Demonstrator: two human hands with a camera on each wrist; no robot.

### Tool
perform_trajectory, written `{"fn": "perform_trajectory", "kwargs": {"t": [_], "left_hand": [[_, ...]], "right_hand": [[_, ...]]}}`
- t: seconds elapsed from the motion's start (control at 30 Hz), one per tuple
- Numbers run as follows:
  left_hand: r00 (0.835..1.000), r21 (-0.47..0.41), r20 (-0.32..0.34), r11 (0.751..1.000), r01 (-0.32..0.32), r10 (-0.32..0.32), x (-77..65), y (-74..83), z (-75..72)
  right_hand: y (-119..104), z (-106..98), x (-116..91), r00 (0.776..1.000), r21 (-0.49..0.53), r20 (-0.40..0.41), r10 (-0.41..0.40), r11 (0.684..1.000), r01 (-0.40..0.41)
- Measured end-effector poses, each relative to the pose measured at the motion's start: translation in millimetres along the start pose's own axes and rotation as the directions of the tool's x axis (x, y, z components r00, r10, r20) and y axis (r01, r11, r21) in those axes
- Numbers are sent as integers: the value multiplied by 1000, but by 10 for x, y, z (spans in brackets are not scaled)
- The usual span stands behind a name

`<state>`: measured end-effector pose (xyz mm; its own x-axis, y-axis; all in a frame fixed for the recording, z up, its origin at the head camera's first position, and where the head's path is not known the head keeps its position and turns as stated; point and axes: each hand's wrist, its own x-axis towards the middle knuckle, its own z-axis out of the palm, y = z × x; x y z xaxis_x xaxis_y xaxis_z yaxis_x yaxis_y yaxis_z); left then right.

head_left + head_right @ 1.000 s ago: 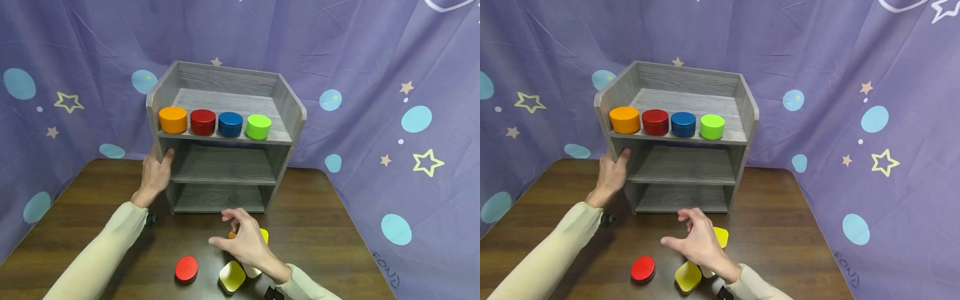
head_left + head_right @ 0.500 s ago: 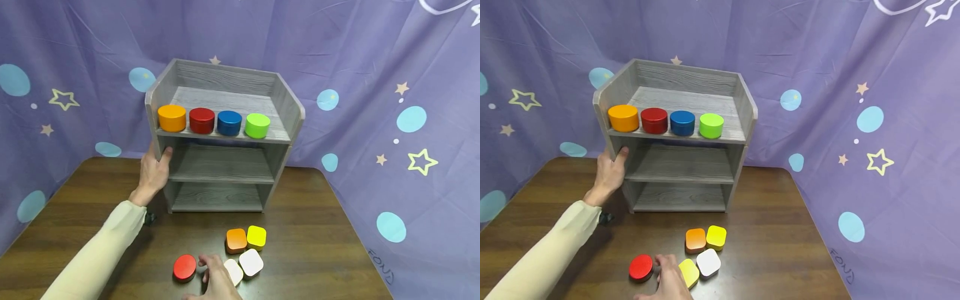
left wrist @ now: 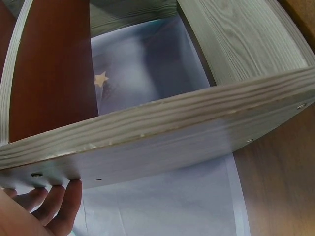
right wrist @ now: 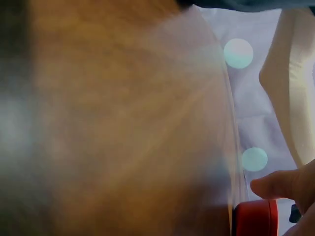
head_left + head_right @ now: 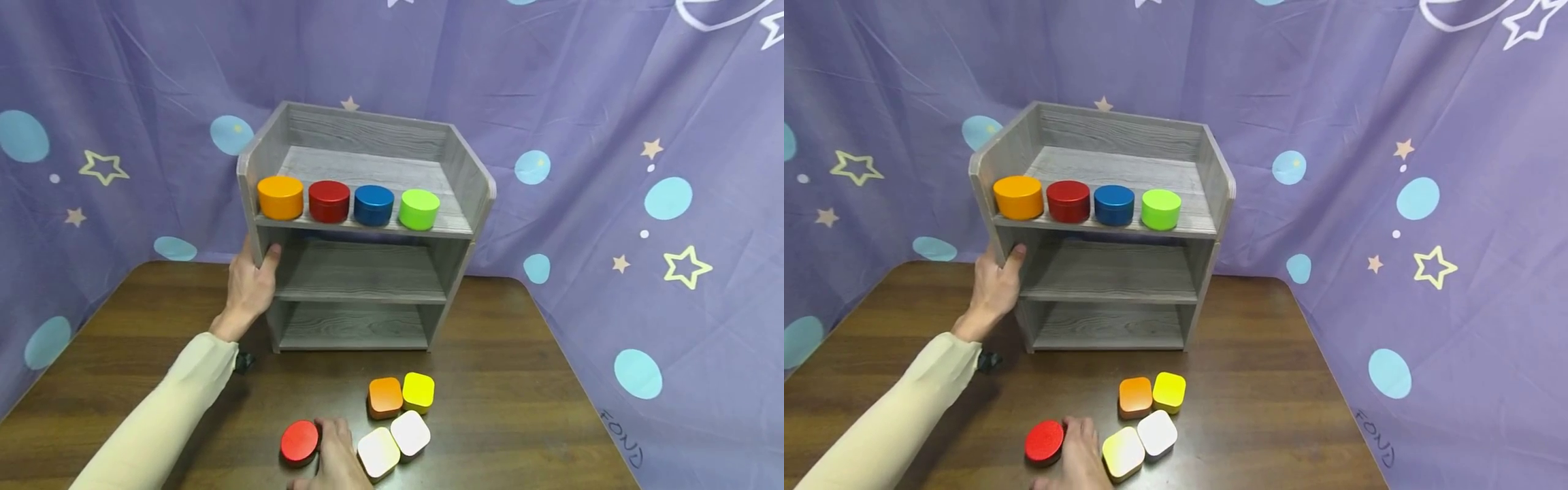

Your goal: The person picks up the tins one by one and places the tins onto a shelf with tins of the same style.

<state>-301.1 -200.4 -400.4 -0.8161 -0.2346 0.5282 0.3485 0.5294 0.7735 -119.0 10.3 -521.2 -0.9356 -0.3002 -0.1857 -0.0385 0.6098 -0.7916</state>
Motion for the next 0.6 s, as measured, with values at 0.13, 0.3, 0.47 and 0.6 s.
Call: {"fn": "perform_trajectory", "kwargs": {"t": [0.13,0.3,0.47,0.6], "left_hand": [[1000,-2,-1,1000,3,-3,1,3,-1],[1000,-7,-5,1000,-7,7,4,6,-3],[1000,-12,-13,1000,3,-3,0,6,-2],[1000,-11,-22,1000,4,-4,-4,3,3]], "right_hand": [[-1,-29,24,1000,89,12,-8,996,7],[-5,-73,29,999,91,5,-50,995,49],[-8,-90,37,999,101,29,-35,994,32],[-1,-80,48,999,133,46,-2,991,-4]]}}
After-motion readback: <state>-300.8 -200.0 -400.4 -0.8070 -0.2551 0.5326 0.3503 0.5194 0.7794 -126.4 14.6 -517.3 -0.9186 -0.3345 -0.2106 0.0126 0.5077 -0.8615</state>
